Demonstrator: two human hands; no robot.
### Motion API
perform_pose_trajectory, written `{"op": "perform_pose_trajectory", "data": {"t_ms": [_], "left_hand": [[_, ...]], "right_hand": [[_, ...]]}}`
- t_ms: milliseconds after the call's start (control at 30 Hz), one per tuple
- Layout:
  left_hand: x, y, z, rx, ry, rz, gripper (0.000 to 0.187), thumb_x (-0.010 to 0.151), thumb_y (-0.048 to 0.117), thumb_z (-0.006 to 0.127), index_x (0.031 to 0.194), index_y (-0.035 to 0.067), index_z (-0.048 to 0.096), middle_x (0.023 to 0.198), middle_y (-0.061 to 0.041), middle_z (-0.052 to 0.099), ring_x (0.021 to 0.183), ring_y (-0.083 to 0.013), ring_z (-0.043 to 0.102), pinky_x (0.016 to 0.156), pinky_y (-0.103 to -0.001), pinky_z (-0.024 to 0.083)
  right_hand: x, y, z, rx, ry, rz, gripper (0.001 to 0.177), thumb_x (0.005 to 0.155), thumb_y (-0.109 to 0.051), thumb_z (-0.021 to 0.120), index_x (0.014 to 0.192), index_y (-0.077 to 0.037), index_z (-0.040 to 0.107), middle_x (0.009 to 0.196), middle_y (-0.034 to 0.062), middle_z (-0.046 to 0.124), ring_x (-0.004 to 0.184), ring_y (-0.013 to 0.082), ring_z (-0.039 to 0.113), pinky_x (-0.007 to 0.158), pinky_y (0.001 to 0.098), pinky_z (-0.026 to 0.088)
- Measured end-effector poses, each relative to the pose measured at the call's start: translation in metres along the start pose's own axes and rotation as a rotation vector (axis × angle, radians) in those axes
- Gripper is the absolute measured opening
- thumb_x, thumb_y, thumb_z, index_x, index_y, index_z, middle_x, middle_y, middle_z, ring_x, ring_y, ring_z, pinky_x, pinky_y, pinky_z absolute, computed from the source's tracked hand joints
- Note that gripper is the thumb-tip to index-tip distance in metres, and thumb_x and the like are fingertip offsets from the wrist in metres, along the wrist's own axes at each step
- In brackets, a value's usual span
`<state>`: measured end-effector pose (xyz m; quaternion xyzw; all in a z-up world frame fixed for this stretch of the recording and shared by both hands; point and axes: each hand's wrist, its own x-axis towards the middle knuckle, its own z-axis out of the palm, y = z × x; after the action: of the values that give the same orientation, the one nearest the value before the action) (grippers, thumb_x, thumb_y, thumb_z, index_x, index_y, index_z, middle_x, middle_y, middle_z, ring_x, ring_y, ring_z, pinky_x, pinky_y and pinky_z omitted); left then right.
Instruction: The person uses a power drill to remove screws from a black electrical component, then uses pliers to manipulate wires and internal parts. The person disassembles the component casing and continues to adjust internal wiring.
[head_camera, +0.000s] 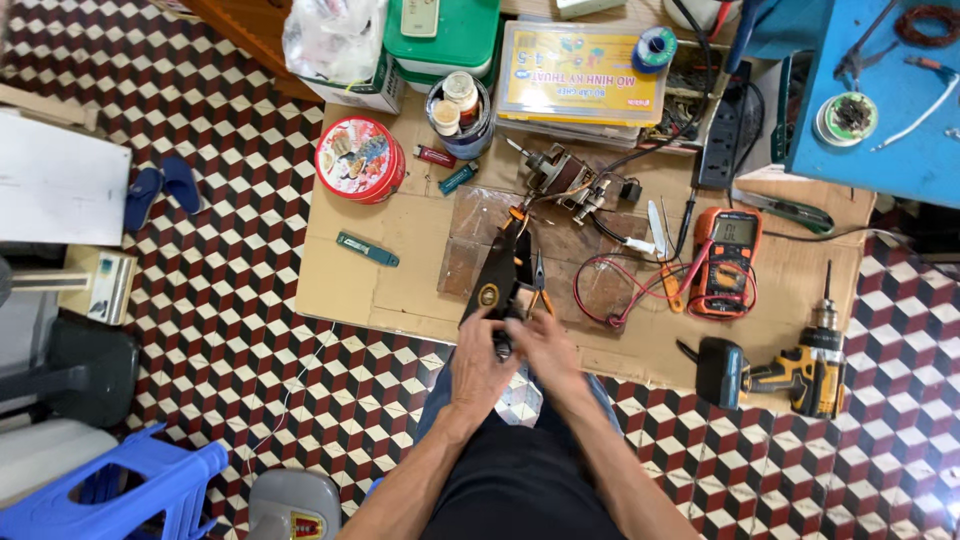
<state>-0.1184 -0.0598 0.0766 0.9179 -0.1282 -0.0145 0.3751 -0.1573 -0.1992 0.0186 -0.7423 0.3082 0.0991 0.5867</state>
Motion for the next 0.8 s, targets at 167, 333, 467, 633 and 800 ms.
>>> {"op": "perform_pose_trajectory", "data": {"t_ms": [167,333,467,633,800], "left_hand": [[0.000,-0.063,-0.016,-0.235,-0.161,-0.057,0.039,0.089,0.020,0.077,0.119,0.002,0.059,0.138,-0.026,0.058,0.127,-0.0407,0.060,0.097,-0.041,0.054],[0.011,-0.114,0.014,-0.641,-0.370,-0.721,0.050,0.087,0.025,0.081,0.122,0.001,0.054,0.116,-0.019,0.069,0.107,-0.0235,0.069,0.090,-0.032,0.056],[-0.001,-0.124,0.038,-0.765,-0.402,-0.674,0.041,0.086,0.020,0.080,0.115,-0.002,0.059,0.106,-0.014,0.074,0.097,-0.0166,0.070,0.084,-0.030,0.057],[-0.003,-0.138,0.042,-0.858,-0.361,-0.795,0.031,0.090,0.018,0.077,0.108,0.000,0.061,0.098,-0.009,0.074,0.088,-0.0133,0.069,0.078,-0.028,0.056],[0.000,-0.152,0.043,-1.080,-0.372,-0.892,0.022,0.096,0.019,0.075,0.104,0.003,0.065,0.092,-0.007,0.068,0.078,-0.0129,0.059,0.069,-0.029,0.048]], "right_hand": [[0.019,-0.006,0.031,0.313,0.057,0.191,0.067,0.083,-0.031,0.075,0.135,0.004,0.052,0.109,0.0150,0.074,0.098,0.0236,0.071,0.082,0.0398,0.058],[0.021,0.027,0.032,0.061,0.075,0.266,0.064,0.087,-0.033,0.076,0.137,0.002,0.059,0.114,0.0141,0.075,0.104,0.0201,0.069,0.091,0.0324,0.053],[0.016,0.047,0.031,0.222,0.085,0.283,0.067,0.088,-0.032,0.080,0.139,0.004,0.057,0.117,0.0091,0.071,0.108,0.0142,0.065,0.093,0.0277,0.049],[0.010,0.043,0.034,0.445,0.106,0.317,0.064,0.087,-0.028,0.081,0.139,0.002,0.061,0.104,0.0054,0.068,0.091,0.0101,0.062,0.083,0.0250,0.049],[0.002,0.019,0.033,0.412,0.126,0.268,0.055,0.088,-0.029,0.078,0.131,0.004,0.068,0.097,0.0037,0.071,0.079,0.0090,0.058,0.070,0.0255,0.046]]}}
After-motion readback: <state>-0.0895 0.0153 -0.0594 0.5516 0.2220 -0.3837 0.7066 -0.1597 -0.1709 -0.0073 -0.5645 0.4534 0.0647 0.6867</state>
